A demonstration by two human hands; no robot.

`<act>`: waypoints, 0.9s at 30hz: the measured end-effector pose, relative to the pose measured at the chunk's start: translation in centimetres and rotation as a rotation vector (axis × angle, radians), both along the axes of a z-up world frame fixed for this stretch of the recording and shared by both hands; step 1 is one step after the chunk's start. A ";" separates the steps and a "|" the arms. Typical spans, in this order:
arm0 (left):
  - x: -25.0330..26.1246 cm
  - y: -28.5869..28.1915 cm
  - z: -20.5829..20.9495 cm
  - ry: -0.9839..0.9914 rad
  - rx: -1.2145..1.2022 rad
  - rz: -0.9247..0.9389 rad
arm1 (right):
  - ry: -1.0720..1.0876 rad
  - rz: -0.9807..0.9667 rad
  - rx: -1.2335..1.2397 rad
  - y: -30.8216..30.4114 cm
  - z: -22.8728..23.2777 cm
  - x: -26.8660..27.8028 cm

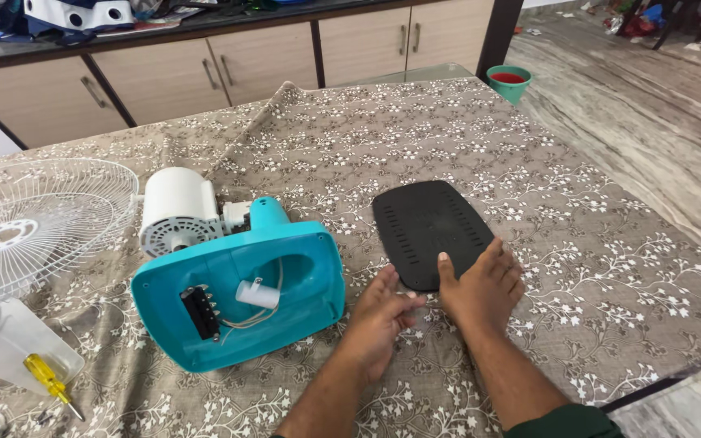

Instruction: The person uses a yellow screwdriver to tighten screws on the back of a teal fan housing, connects wires to a white socket, and secures a black rubber mat over the housing. The fan blades and motor are visible on the table but not handled.

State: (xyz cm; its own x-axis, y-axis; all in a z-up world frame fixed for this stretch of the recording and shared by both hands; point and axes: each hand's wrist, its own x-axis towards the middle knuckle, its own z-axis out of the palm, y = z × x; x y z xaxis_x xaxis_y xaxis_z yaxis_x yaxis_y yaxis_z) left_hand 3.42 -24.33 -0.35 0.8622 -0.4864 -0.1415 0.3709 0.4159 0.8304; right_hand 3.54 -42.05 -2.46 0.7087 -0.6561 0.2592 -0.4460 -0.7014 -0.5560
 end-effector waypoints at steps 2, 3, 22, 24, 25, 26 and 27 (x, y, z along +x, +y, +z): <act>0.1 -0.1 -0.5 0.038 -0.035 0.007 | 0.021 -0.004 -0.014 0.1 0.1 -0.5; 0.2 0.0 -0.7 0.038 0.016 0.044 | 0.018 -0.012 -0.007 0.2 0.2 -0.7; -2.6 1.1 0.3 -0.259 0.256 0.238 | -0.692 0.038 0.628 -0.4 0.3 -1.9; -3.3 2.7 0.9 -0.309 0.246 0.189 | -0.764 0.069 0.595 -0.7 -0.3 -1.8; -4.0 3.5 1.1 -0.296 0.212 0.158 | -0.796 0.085 0.574 -1.0 -0.7 -1.7; -4.5 4.2 1.3 -0.282 0.177 0.126 | -0.813 0.130 0.605 -1.4 -1.2 -1.6; -5.1 5.1 1.5 -0.311 0.135 0.112 | -0.823 0.178 0.638 -1.6 -1.7 -1.5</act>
